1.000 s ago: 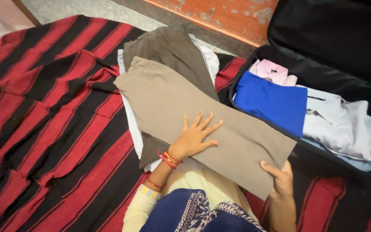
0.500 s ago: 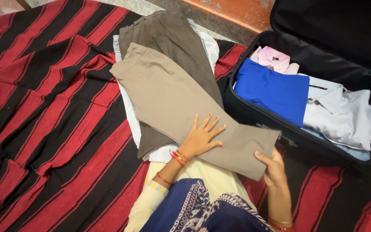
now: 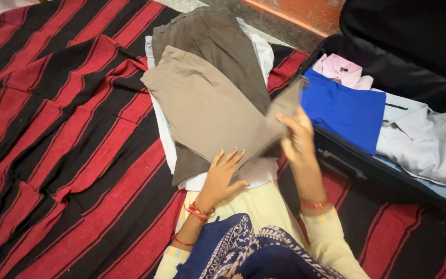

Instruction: The person folds several pairs of trousers and a shirt by hand and places them into an open suitcase.

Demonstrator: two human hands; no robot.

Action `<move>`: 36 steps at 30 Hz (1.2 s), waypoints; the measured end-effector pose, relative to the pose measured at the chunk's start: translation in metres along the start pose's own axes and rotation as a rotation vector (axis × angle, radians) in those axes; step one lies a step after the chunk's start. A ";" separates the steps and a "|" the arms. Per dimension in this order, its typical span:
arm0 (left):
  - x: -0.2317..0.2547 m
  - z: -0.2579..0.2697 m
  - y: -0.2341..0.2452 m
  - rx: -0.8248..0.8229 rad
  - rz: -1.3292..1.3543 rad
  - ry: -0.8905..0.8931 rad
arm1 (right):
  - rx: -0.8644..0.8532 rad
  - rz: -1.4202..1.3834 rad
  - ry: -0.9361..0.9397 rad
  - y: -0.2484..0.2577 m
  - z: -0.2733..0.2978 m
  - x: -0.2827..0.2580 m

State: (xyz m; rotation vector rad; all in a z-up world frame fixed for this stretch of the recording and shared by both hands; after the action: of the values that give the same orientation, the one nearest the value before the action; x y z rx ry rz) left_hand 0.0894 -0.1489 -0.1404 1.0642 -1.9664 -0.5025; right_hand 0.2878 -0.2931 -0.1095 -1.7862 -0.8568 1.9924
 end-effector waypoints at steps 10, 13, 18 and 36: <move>-0.011 0.009 -0.013 -0.030 0.011 0.096 | -0.615 1.439 0.604 -0.057 0.001 0.166; -0.008 0.008 -0.009 -0.017 0.020 0.087 | -0.547 1.488 0.510 -0.051 0.004 0.165; -0.010 0.003 -0.007 0.058 0.114 0.157 | -0.406 1.612 0.551 -0.041 -0.011 0.163; -0.006 0.004 -0.007 0.072 0.101 0.199 | -0.307 1.771 0.330 -0.023 -0.098 0.150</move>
State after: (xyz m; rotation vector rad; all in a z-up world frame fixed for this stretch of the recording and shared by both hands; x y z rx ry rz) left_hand 0.0911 -0.1479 -0.1505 1.0126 -1.8625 -0.2622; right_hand 0.3558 -0.1635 -0.2149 -3.4589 1.0712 1.9941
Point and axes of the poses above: each hand's wrist, its own z-axis away from the middle knuckle, its own y-axis out of the back of the hand, x = y × z, the point moved 6 cm from there along -z, towards the middle knuckle, and after that the axes turned 13 degrees about x, right-handed, at the moved point
